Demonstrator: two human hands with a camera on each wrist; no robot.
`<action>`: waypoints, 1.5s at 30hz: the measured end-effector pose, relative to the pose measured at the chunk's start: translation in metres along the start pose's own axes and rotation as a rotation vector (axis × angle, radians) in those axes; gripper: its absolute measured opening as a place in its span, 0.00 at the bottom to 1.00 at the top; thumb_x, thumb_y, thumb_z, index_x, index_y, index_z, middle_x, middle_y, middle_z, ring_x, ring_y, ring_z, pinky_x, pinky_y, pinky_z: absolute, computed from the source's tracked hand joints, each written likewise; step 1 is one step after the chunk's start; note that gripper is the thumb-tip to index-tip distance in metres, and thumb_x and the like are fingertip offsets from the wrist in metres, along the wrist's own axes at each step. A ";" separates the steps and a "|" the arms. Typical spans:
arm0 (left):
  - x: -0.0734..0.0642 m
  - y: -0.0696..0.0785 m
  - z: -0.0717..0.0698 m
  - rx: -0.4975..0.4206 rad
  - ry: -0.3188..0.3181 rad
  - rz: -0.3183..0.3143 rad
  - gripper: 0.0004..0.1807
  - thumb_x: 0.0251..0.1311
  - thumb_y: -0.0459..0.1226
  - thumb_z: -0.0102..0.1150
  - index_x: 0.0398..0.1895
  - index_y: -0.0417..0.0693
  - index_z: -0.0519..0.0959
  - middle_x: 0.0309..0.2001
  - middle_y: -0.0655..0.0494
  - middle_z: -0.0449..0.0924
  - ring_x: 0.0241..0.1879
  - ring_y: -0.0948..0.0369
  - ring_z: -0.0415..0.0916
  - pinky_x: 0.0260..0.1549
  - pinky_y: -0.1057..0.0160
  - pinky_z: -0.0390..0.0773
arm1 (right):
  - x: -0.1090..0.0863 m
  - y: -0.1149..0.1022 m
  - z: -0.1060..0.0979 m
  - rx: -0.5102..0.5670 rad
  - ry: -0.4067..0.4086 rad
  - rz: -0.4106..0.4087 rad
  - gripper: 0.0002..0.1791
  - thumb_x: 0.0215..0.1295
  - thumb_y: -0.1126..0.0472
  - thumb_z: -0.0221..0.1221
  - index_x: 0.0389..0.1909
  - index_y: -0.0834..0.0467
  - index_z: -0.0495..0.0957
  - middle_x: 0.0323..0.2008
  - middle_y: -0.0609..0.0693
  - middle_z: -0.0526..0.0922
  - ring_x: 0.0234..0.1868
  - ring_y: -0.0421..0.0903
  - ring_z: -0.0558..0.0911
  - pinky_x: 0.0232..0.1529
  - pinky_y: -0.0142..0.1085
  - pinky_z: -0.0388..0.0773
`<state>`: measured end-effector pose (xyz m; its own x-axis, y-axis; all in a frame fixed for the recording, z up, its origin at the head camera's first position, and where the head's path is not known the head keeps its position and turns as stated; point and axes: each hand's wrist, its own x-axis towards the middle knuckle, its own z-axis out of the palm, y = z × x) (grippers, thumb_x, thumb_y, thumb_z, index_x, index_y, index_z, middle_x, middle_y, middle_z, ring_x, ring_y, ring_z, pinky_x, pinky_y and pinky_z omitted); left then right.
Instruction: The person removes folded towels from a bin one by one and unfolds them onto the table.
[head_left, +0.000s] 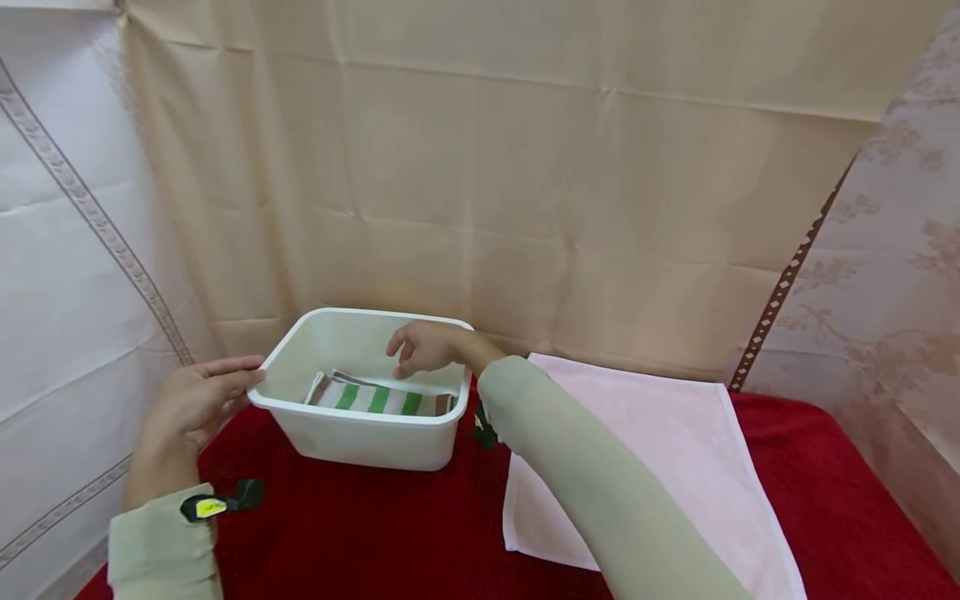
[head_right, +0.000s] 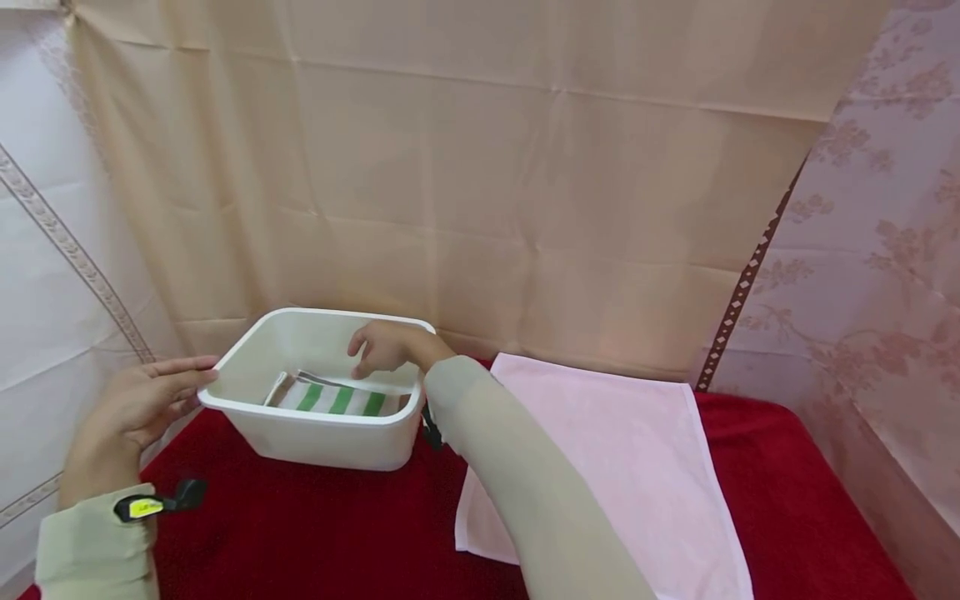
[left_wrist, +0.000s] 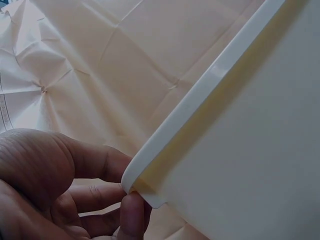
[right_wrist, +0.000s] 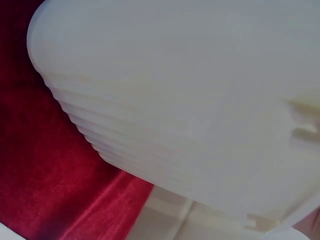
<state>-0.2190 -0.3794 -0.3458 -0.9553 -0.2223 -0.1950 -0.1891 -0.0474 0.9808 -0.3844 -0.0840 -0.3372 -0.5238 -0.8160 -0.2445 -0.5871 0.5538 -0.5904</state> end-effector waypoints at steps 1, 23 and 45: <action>0.000 0.000 0.000 0.007 -0.001 0.000 0.12 0.62 0.31 0.70 0.30 0.63 0.90 0.32 0.68 0.86 0.34 0.67 0.79 0.35 0.70 0.82 | 0.001 0.001 0.001 0.022 -0.019 0.018 0.27 0.70 0.56 0.64 0.66 0.61 0.74 0.55 0.55 0.83 0.53 0.46 0.81 0.52 0.38 0.80; 0.001 0.000 -0.002 -0.012 -0.014 0.030 0.12 0.62 0.30 0.69 0.31 0.61 0.91 0.32 0.66 0.87 0.34 0.66 0.80 0.34 0.70 0.83 | 0.012 0.000 0.011 0.050 -0.323 0.371 0.38 0.69 0.48 0.64 0.77 0.50 0.63 0.73 0.50 0.67 0.68 0.57 0.72 0.61 0.51 0.77; 0.000 0.000 -0.001 -0.029 -0.012 0.049 0.14 0.62 0.28 0.68 0.29 0.60 0.90 0.31 0.65 0.86 0.32 0.67 0.79 0.32 0.72 0.81 | 0.012 0.002 0.017 0.112 -0.383 0.384 0.39 0.70 0.58 0.64 0.78 0.52 0.60 0.56 0.52 0.80 0.52 0.48 0.80 0.58 0.47 0.77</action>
<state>-0.2189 -0.3799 -0.3455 -0.9660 -0.2130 -0.1466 -0.1357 -0.0649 0.9886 -0.3812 -0.0954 -0.3538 -0.4135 -0.5722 -0.7082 -0.3181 0.8196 -0.4765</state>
